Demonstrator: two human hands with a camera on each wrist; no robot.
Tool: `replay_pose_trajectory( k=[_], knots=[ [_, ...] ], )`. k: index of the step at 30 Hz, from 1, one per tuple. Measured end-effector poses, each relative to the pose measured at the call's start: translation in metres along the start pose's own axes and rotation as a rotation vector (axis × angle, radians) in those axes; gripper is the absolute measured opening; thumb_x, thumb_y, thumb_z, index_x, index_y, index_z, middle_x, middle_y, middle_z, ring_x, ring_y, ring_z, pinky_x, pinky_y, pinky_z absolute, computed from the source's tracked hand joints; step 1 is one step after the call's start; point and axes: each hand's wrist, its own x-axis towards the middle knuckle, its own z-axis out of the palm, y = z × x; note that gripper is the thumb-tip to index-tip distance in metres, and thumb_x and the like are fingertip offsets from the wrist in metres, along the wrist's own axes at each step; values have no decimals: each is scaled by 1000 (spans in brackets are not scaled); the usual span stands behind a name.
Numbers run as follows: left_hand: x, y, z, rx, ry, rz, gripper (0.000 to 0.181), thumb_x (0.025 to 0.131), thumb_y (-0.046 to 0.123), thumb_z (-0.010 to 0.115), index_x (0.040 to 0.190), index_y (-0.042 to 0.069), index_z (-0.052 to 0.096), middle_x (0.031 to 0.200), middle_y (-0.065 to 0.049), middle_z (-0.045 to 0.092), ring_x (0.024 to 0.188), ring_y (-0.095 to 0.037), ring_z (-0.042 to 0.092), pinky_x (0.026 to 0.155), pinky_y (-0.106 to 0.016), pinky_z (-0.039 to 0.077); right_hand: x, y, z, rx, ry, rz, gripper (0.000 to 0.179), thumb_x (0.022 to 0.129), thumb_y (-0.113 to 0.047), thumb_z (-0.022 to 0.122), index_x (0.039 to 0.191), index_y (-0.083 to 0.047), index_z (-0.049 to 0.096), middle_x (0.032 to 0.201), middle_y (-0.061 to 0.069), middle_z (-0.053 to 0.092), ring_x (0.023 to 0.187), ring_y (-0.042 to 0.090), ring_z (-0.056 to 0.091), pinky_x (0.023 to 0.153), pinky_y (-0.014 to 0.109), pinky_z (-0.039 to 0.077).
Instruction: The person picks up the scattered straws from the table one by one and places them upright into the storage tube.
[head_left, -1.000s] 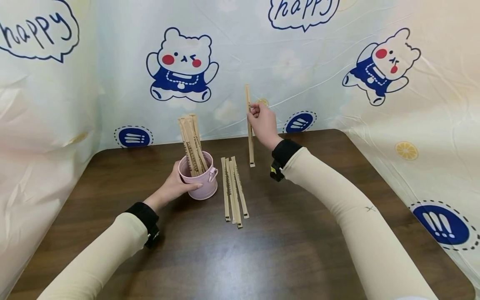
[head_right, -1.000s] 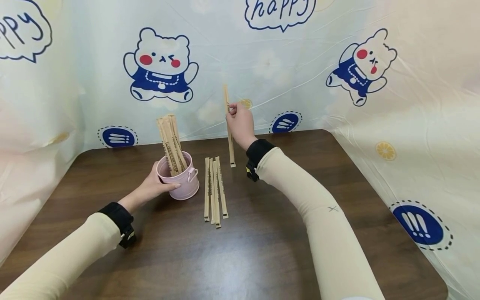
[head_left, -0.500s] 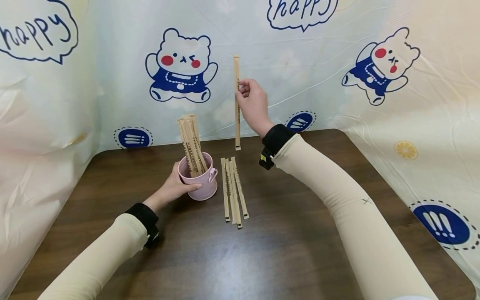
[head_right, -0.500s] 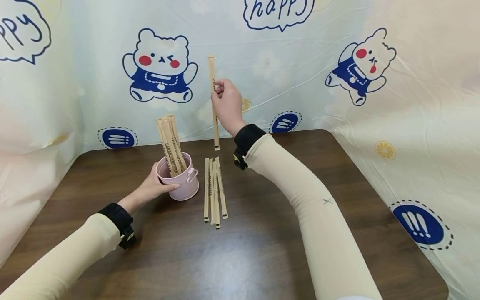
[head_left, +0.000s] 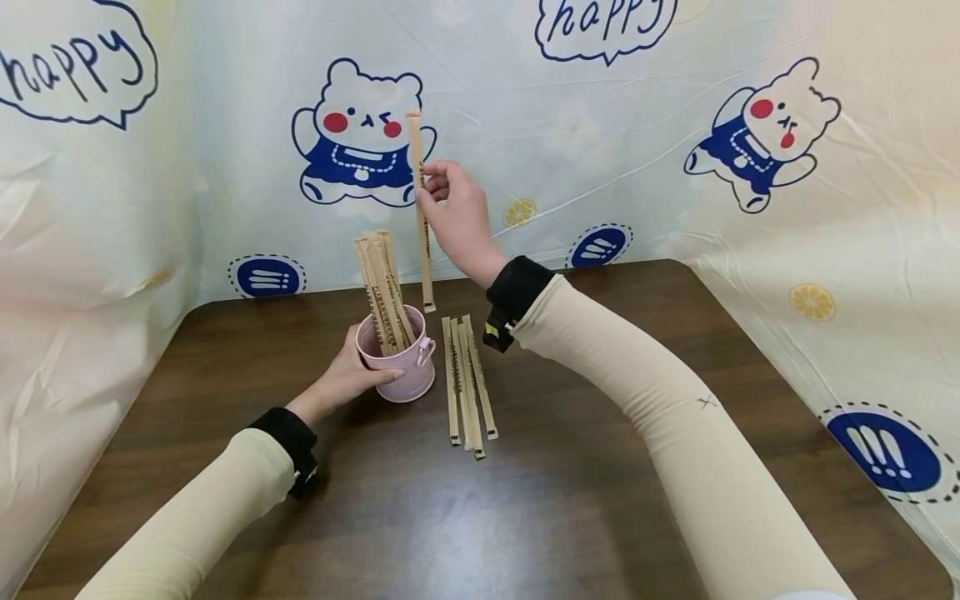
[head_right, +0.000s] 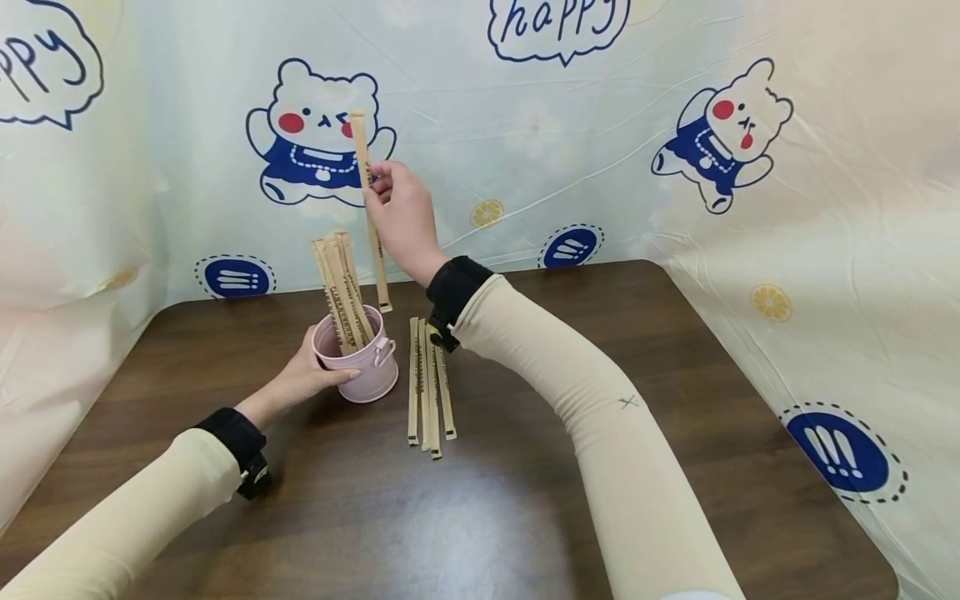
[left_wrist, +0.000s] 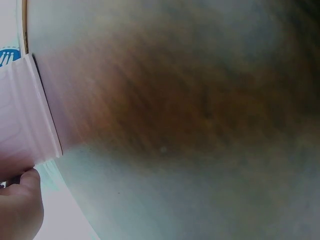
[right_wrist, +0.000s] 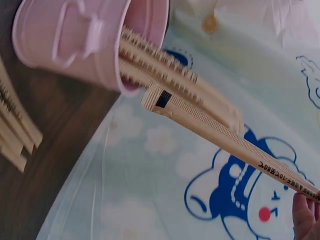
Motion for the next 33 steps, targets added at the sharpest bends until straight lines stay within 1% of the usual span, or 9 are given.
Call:
replay_pose_trajectory(
  k=[6,10,13,16,18,20,25,30,33],
  knots=[
    [1,-2,1,-9,-7,27,101,79,6,78,153,4,10,153,-23,27,138,-35,33,115,-52,27,-9,-1,17,12,-50,7,30,98,-10,58,126,1,55,109,14,64,97,21,60,78,17,48],
    [2,-3,0,-6,2,39,102,79,6,79,154,5,11,153,-23,27,138,-34,33,115,-51,27,-18,4,27,8,-94,20,31,99,-10,57,128,0,54,111,13,63,100,20,60,79,17,47],
    [3,-3,0,-4,-7,64,101,79,5,79,155,7,12,153,-23,26,137,-35,34,114,-53,27,-27,10,34,4,-126,24,31,100,-11,56,129,0,53,112,14,63,101,21,59,81,17,46],
    [4,-4,0,5,-10,51,101,79,6,78,155,6,12,153,-23,25,137,-36,34,114,-53,27,-36,17,39,2,-149,25,31,100,-11,56,128,1,53,112,15,63,102,22,60,82,18,47],
    [3,-3,0,14,-11,23,101,80,8,78,154,5,10,152,-23,24,137,-36,33,115,-52,27,-41,23,42,-1,-156,27,30,100,-11,56,127,1,54,112,16,64,102,23,60,82,19,47],
    [3,-2,-1,17,-14,9,101,80,9,78,153,4,9,152,-24,25,138,-36,33,115,-52,27,-46,28,45,-7,-165,31,30,100,-10,56,127,1,54,112,16,64,103,24,60,84,21,47],
    [2,-1,-2,-4,-33,14,99,82,8,77,153,4,8,152,-24,24,139,-36,31,115,-54,26,-57,43,49,-1,-201,48,30,100,-9,55,127,3,54,114,18,62,106,26,60,93,30,49],
    [3,-2,-3,-6,-37,9,99,82,8,77,153,5,8,153,-23,25,140,-37,31,116,-54,26,-66,57,52,-15,-218,73,29,100,-9,55,126,3,54,115,18,63,105,26,61,91,26,49],
    [4,-3,-2,-7,-35,14,99,81,8,77,152,4,8,153,-24,25,140,-37,31,116,-55,26,-69,64,53,-32,-222,90,28,100,-9,56,125,3,54,114,18,63,104,27,62,89,27,50]
  ],
)
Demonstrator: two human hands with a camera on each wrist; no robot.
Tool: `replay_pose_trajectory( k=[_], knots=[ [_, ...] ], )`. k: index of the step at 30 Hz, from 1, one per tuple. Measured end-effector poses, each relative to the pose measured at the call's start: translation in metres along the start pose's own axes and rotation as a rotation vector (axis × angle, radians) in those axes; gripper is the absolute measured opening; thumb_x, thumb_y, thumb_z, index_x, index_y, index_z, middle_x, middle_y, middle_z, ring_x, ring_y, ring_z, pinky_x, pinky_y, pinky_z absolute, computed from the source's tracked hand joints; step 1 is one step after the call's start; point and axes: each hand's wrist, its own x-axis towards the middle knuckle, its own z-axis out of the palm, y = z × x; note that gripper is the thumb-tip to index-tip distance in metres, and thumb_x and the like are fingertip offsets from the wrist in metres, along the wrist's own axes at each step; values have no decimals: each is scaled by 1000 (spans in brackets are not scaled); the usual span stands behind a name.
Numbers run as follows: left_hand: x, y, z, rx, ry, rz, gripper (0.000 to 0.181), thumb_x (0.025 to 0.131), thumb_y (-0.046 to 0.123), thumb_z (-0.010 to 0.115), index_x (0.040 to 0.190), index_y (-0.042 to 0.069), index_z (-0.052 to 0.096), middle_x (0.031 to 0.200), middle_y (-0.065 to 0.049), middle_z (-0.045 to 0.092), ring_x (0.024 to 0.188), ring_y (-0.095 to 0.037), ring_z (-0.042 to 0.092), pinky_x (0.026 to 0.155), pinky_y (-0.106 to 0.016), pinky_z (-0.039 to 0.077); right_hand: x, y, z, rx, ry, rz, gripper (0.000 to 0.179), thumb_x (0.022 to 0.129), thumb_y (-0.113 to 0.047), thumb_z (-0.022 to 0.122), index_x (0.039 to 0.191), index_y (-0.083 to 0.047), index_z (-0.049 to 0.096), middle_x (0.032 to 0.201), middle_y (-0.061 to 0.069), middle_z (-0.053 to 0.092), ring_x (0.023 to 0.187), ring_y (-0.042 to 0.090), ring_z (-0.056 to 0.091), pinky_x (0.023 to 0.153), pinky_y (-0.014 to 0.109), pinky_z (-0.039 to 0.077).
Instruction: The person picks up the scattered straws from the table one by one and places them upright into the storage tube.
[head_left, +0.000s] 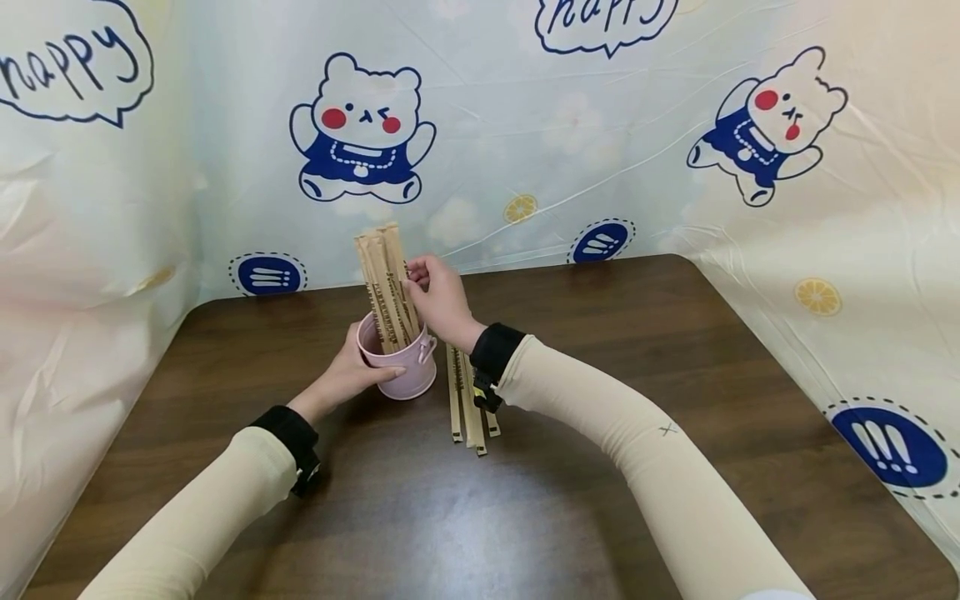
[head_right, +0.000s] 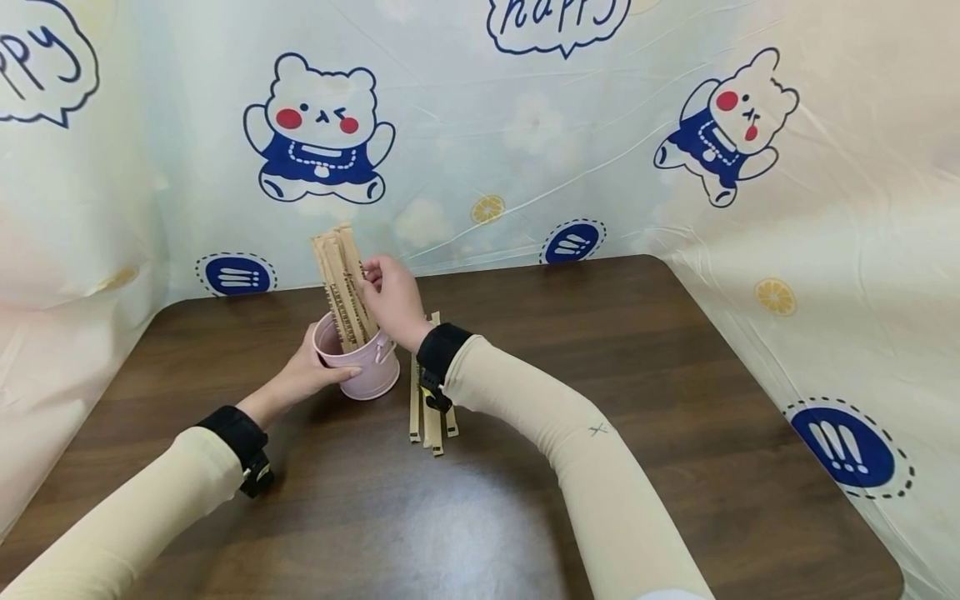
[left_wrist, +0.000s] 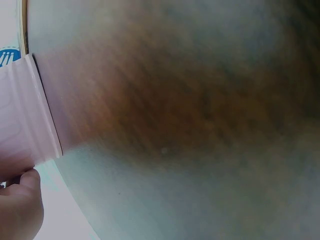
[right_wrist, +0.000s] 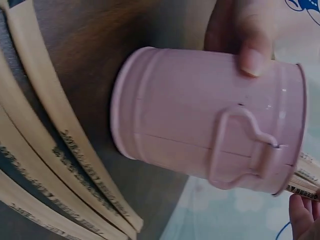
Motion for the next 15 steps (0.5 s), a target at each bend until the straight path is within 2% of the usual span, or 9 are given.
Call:
replay_pose_trajectory(
  k=[7,15],
  knots=[
    [0,-2,1,32,33,41,100,79,14,80,151,1,12,149,-26,28,134,-35,36,111,-48,32,-5,9,4,-15,-16,46,26,99,-8,55,123,2,56,113,18,64,105,27,63,90,30,51],
    [-1,-1,1,9,13,-7,99,81,8,77,152,3,8,152,-24,27,138,-36,33,115,-53,28,-7,16,-1,-4,-19,78,29,99,-7,56,126,3,55,115,19,63,108,29,61,94,34,49]
  ],
)
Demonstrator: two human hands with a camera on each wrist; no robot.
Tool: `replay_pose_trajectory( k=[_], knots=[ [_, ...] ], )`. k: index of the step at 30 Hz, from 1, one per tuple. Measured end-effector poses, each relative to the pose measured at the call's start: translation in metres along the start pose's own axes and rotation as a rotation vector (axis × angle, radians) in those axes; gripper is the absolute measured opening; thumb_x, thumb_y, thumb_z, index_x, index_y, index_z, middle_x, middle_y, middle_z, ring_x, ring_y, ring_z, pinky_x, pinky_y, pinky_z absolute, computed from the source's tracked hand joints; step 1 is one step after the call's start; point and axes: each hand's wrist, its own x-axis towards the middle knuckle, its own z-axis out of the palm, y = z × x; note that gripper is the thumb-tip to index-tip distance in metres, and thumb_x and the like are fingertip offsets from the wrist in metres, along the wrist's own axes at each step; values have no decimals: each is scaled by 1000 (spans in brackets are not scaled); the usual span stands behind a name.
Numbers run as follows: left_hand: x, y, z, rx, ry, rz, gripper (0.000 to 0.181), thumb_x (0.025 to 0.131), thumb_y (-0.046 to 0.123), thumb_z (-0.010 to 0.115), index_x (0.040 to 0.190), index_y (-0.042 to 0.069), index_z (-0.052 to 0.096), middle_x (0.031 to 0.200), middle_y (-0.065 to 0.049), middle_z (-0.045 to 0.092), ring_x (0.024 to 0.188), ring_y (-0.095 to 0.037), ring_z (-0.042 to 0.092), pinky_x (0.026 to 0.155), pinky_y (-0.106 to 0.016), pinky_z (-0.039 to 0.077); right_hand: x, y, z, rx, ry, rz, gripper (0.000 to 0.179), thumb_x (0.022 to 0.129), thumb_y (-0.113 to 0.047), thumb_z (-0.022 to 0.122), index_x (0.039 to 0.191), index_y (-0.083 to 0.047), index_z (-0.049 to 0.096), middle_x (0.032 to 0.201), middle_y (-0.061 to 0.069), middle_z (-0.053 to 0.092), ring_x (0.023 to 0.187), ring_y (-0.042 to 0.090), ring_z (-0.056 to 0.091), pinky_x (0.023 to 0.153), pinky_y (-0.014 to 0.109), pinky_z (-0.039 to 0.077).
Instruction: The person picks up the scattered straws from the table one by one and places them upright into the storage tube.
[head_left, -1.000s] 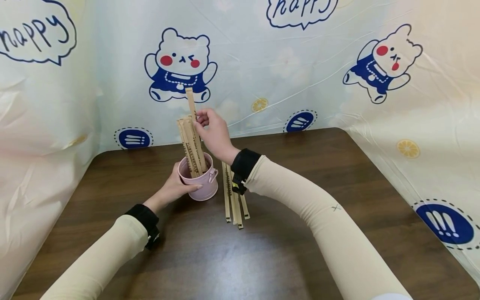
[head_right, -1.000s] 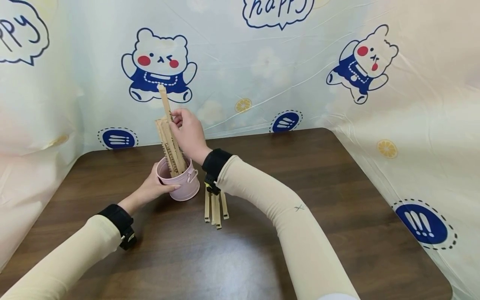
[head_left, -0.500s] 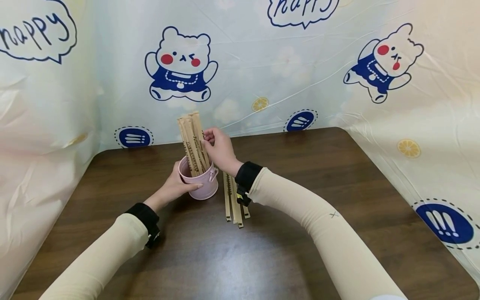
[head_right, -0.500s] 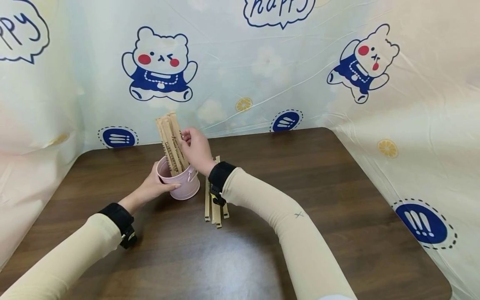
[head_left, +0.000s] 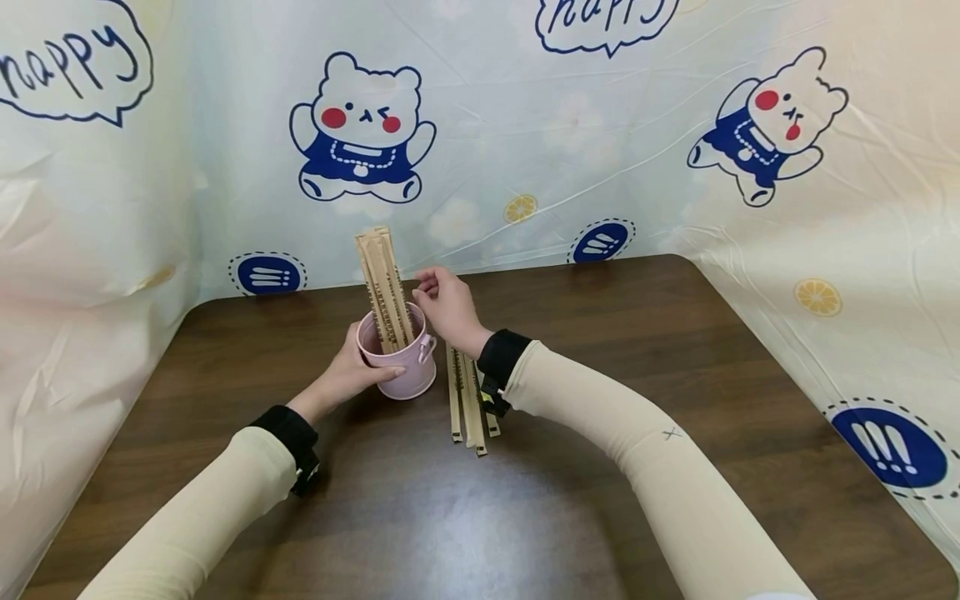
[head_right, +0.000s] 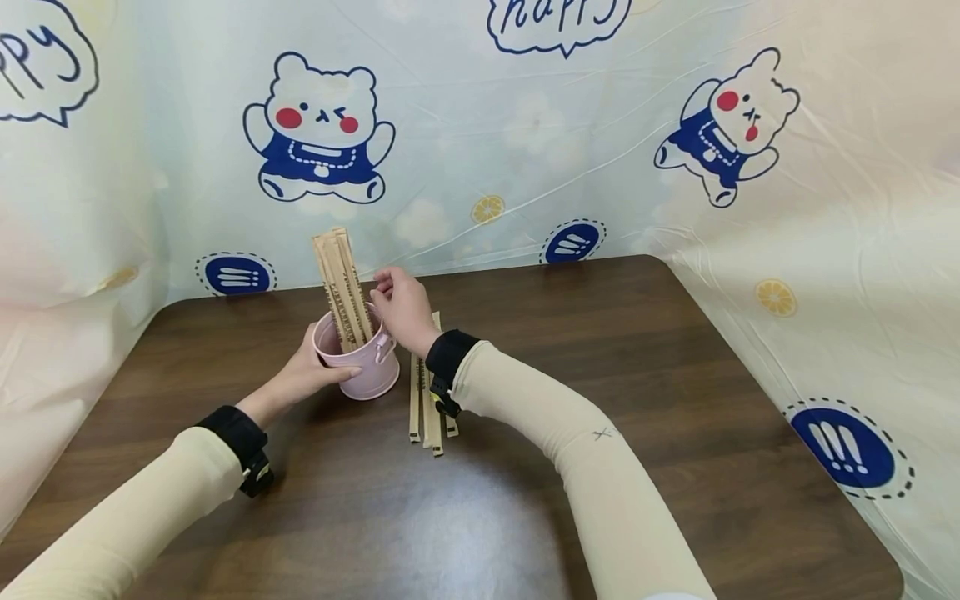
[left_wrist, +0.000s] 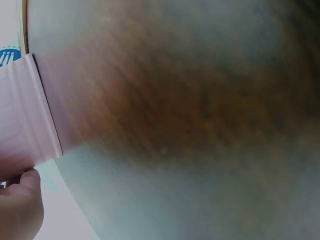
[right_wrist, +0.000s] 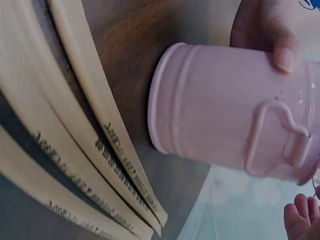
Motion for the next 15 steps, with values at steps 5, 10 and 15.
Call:
replay_pose_trajectory(
  k=[5,10,15],
  knots=[
    [-1,1,0,0,3,-1,99,80,8,78,152,2,9,151,-25,28,138,-36,34,115,-53,27,4,2,-11,-12,31,8,30,98,-10,59,125,2,56,114,19,64,106,29,62,94,33,49],
    [-2,4,1,-6,3,5,100,80,8,78,152,2,9,152,-25,28,139,-37,33,116,-54,27,7,7,-25,-28,61,13,30,98,-13,59,126,0,57,113,17,64,104,28,62,90,31,49],
    [-2,4,2,-6,11,4,101,80,7,78,153,3,9,153,-24,27,139,-36,33,116,-54,26,8,21,-37,-55,85,26,29,98,-13,59,123,1,60,108,18,66,99,29,63,86,33,49]
  ],
)
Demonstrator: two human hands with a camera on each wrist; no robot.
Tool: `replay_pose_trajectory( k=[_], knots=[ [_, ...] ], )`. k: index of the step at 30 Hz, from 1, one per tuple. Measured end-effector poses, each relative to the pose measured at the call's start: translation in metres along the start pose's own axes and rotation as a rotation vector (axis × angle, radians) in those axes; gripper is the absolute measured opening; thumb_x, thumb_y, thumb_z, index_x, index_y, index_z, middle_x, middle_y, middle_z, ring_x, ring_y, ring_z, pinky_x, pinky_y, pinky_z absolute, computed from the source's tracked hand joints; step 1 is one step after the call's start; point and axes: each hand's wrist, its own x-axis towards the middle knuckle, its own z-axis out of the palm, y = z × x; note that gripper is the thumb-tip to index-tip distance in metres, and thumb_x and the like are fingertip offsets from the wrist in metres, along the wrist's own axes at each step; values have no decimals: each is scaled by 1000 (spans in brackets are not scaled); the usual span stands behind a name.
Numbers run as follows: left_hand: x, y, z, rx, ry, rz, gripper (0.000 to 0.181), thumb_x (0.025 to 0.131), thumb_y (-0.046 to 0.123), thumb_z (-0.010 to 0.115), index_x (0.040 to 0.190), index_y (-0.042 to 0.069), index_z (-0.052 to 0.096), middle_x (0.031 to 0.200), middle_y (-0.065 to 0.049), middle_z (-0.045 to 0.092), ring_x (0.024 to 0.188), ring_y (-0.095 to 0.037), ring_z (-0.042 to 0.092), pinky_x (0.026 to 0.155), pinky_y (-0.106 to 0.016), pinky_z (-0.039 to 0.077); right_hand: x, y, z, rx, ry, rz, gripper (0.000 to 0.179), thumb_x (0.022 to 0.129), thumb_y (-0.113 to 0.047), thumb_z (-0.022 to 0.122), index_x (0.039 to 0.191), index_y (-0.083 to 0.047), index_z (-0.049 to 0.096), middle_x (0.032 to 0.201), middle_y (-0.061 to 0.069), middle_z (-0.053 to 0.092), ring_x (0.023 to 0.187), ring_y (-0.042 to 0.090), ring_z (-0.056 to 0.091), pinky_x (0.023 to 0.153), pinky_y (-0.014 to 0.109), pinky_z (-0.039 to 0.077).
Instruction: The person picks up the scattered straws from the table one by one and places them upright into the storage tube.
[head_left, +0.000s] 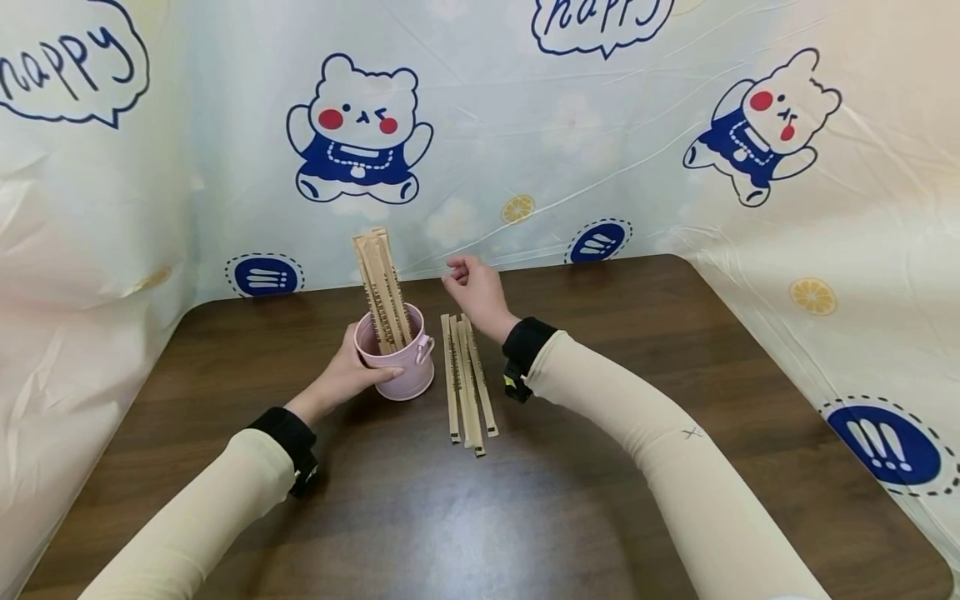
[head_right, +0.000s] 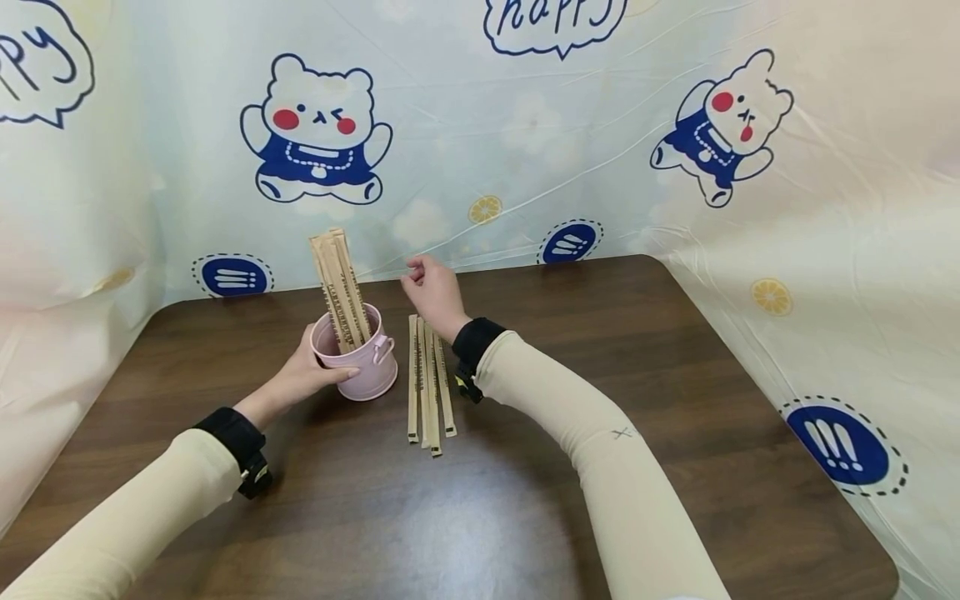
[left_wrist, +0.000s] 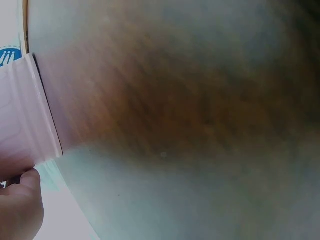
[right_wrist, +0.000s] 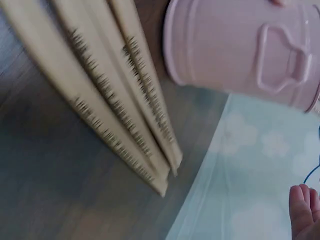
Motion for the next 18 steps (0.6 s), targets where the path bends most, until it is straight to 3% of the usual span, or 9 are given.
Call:
replay_pose_trajectory(
  k=[5,13,18],
  knots=[
    [-1,-1,1,-2,-4,-5,101,80,8,78,153,3,9,153,-24,27,139,-35,33,117,-54,26,-4,18,-7,-81,-32,56,26,99,-16,58,117,2,63,107,18,68,98,29,64,87,35,50],
    [0,-1,0,13,-5,-6,100,81,8,78,152,3,7,153,-25,25,139,-37,32,117,-55,25,-15,34,-7,-223,-183,207,25,98,-13,58,117,2,65,116,18,68,104,30,64,93,40,51],
    [2,-1,-1,19,-12,-5,100,81,10,78,152,3,7,153,-25,26,140,-37,32,117,-56,25,-23,43,-2,-253,-215,265,24,97,-11,60,115,3,66,115,18,68,87,24,65,86,36,52]
  ],
)
